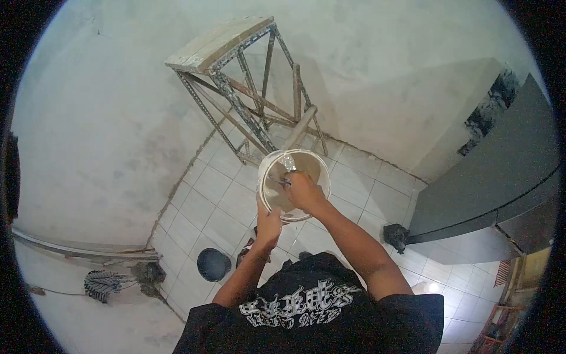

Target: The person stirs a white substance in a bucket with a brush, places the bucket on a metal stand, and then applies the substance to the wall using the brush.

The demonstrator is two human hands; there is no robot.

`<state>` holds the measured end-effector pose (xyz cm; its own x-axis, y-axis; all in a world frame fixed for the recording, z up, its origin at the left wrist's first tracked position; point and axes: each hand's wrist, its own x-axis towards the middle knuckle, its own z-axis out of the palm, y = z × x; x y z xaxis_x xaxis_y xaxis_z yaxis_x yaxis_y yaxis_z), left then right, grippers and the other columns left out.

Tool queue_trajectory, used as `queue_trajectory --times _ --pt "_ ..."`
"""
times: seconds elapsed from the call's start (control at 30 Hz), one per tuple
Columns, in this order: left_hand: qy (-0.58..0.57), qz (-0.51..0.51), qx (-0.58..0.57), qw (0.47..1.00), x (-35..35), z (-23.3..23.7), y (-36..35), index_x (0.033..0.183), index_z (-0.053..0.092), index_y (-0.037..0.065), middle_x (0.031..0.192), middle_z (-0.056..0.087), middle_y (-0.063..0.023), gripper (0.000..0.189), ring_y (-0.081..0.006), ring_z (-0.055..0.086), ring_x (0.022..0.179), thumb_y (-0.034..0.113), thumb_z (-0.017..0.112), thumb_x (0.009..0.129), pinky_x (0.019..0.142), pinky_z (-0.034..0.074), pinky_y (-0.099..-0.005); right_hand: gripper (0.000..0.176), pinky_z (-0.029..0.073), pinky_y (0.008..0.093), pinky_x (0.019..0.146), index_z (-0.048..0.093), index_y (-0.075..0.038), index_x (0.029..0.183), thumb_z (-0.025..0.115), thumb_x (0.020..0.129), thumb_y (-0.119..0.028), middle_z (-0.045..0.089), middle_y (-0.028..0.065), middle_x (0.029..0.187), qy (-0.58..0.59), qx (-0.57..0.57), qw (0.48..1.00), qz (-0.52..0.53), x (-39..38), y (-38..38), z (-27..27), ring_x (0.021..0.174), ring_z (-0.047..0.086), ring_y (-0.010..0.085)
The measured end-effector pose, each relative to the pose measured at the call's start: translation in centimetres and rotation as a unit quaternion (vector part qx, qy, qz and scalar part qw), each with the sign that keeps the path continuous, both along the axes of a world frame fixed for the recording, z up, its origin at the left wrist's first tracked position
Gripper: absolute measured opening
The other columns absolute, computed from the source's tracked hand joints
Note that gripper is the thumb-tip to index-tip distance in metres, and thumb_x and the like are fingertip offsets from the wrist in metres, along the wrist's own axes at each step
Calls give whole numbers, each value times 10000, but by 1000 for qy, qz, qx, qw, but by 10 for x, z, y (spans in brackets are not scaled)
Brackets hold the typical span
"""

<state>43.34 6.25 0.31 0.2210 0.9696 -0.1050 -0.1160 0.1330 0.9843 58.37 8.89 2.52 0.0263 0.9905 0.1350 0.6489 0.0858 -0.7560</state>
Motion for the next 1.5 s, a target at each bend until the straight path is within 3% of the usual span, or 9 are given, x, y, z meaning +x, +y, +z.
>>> queue_trajectory --times 0.3,0.4,0.57,0.8,0.97,1.23,1.3,1.37,1.5 --pt "-15 72 -91 993 -10 20 -8 1521 234 11 1418 460 -196 713 -284 486 1296 -98 426 843 1097 380 -358 214 523 501 830 720 18 1015 605 869 -89 686 268 973 -48 -1 998 -29 -9 3 39 901 656 452" --pt "-21 74 -66 995 -17 0 -4 1524 232 12 1423 458 -193 711 -280 471 1315 -104 417 847 1103 373 -358 192 534 509 798 713 50 932 605 868 -95 685 271 921 -120 125 983 -68 -2 8 25 840 662 450" --pt "-19 82 -8 996 -21 -10 -2 1518 241 9 1417 464 -189 698 -273 469 1315 -101 413 850 1115 356 -357 220 559 508 763 698 76 857 627 847 -132 674 318 871 -168 -90 981 -26 -15 -1 19 826 678 466" --pt "7 63 -32 997 -28 -12 -10 1510 246 22 1399 472 -193 690 -274 499 1277 -85 430 854 1070 411 -365 284 548 509 770 714 58 930 663 862 -213 680 315 890 -9 -128 989 -80 -28 -15 7 861 681 465" --pt "-30 84 -69 994 -33 -21 -10 1520 225 46 1391 474 -195 705 -277 526 1244 -71 437 859 998 480 -367 250 531 454 791 732 22 1024 660 879 -169 704 253 933 110 32 993 -20 -21 -13 10 885 687 421" --pt "37 88 -18 995 -32 -23 -21 1500 260 32 1363 486 -195 713 -277 518 1239 -60 451 819 1058 407 -353 253 535 485 849 725 -5 1046 664 829 -120 698 266 962 -21 -36 994 105 -37 8 -22 919 679 439" --pt "29 102 -46 993 -34 -30 -24 1488 273 36 1329 502 -188 707 -274 535 1208 -58 448 810 1022 440 -357 239 534 488 851 723 6 1024 663 825 -113 695 273 949 17 4 994 105 -45 9 -22 912 677 443" --pt "85 81 0 993 -37 -37 -24 1512 222 84 1288 523 -178 706 -244 623 1030 -40 418 846 721 589 -361 221 526 487 816 712 55 981 617 818 -60 678 297 932 -20 9 999 38 -50 9 -13 891 661 457" --pt "21 91 -115 989 -34 10 -26 1486 275 38 1275 544 -179 702 -271 568 1151 -51 457 814 934 497 -360 189 522 499 800 697 64 927 622 820 -72 674 303 925 8 66 998 13 -52 -4 10 879 658 462"
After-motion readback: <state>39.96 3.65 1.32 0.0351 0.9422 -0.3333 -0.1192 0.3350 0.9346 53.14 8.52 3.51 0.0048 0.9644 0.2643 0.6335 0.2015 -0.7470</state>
